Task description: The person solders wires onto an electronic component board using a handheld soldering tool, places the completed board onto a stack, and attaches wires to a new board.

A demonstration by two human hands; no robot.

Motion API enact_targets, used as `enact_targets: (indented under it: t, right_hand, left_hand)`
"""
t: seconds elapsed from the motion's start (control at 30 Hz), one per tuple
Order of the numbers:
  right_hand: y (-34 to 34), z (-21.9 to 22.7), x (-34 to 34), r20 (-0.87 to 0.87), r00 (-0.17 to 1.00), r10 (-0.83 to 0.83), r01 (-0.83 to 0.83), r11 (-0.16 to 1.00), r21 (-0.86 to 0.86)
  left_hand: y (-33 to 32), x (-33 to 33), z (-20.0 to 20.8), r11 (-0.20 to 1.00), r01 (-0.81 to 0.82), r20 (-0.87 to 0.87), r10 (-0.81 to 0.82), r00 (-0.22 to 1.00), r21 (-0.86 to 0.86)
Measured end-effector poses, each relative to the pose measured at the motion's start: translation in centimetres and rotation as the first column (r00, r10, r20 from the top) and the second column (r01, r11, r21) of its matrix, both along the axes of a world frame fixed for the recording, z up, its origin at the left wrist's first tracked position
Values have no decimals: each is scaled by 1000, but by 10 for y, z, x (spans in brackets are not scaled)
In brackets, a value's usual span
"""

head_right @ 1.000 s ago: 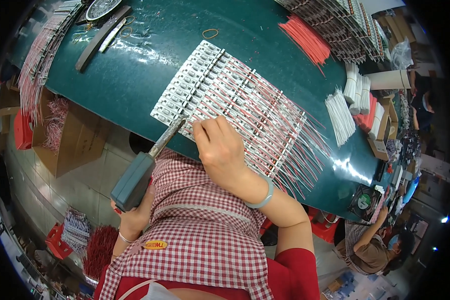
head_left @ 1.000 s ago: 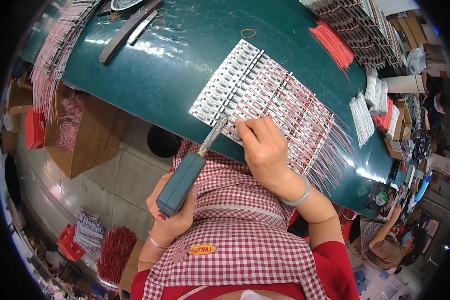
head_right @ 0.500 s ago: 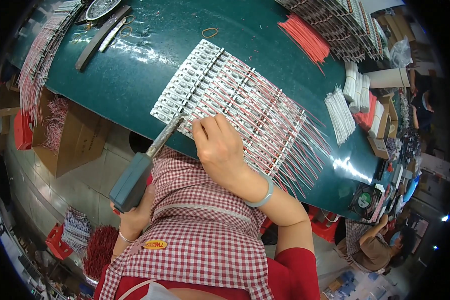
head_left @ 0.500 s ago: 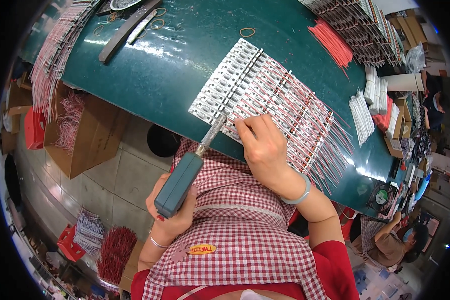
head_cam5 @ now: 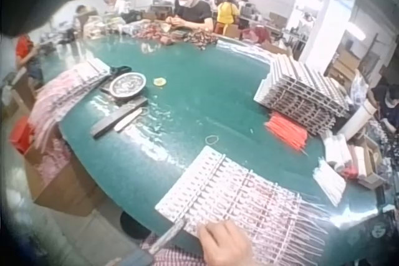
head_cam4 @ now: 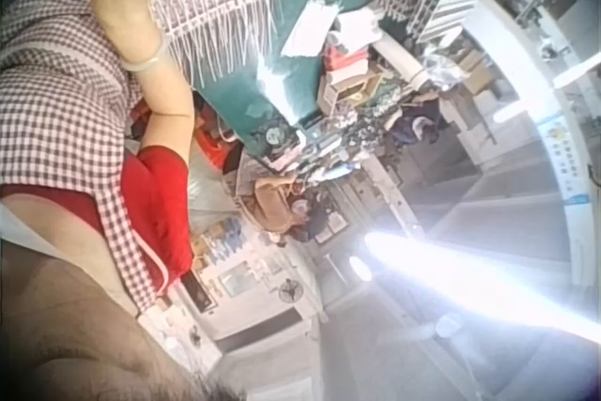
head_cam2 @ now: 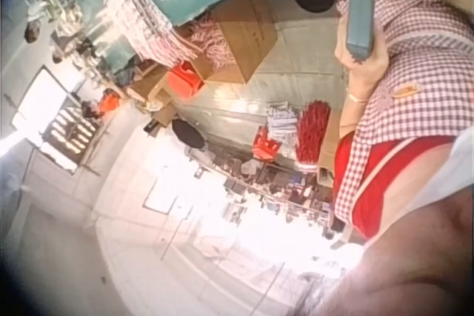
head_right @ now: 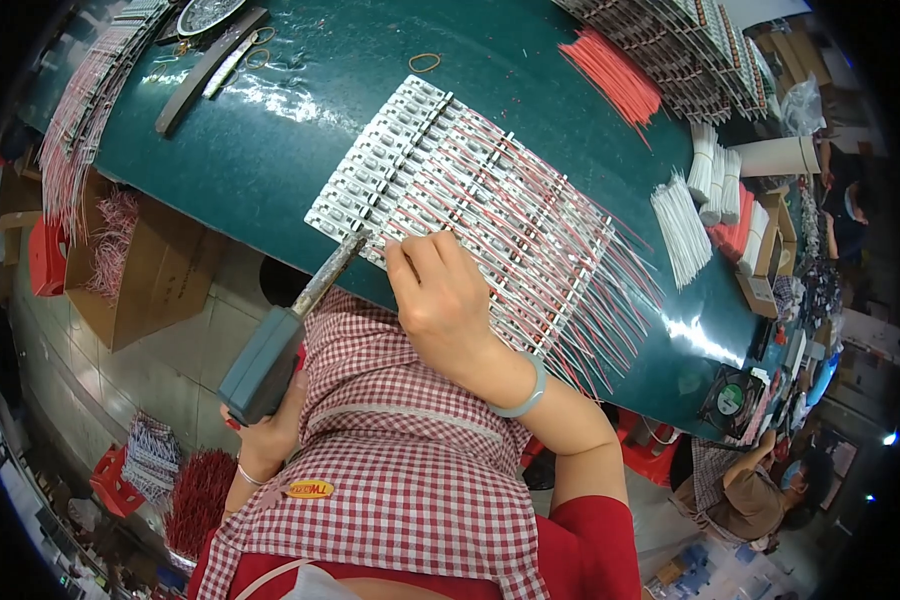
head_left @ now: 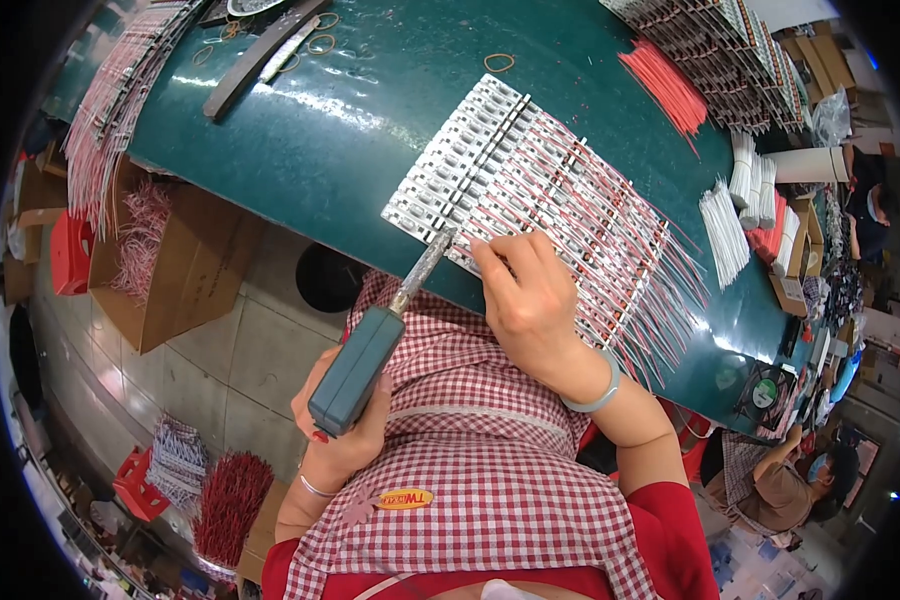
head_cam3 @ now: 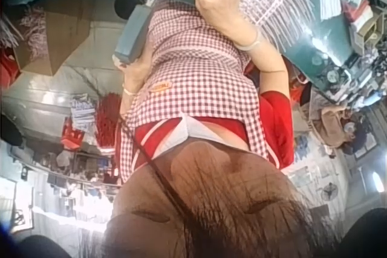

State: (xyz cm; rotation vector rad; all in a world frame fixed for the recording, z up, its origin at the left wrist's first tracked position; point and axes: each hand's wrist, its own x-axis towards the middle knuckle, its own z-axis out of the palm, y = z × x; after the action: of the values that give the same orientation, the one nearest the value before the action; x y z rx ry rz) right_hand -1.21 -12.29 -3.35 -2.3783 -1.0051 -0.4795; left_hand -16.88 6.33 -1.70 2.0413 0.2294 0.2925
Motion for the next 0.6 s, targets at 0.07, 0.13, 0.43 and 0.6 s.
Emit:
enact_targets:
  t: [0.07, 0.13, 0.43, 0.6]
  right_hand:
    - [0, -2, -1, -4, 1000, 6, -6, 1000, -11]
    - [0, -4, -2, -10, 1000, 8, -8, 1000, -5]
    - [3, -3, -3, 4, 1000, -1, 2, 999, -48]
    - [3, -2, -4, 0, 1000, -3, 3, 998, -57]
  left_hand:
    - [0, -1, 0, 1000, 2, -5, -2, 1000, 3]
    - [-1, -1, 1, 1000, -2, -12, 2, 1000, 6]
    - [-1, 1, 0, 998, 6, 26, -8, 1000, 57]
    - [0, -9, -5, 1000, -10, -22, 10, 1000, 1]
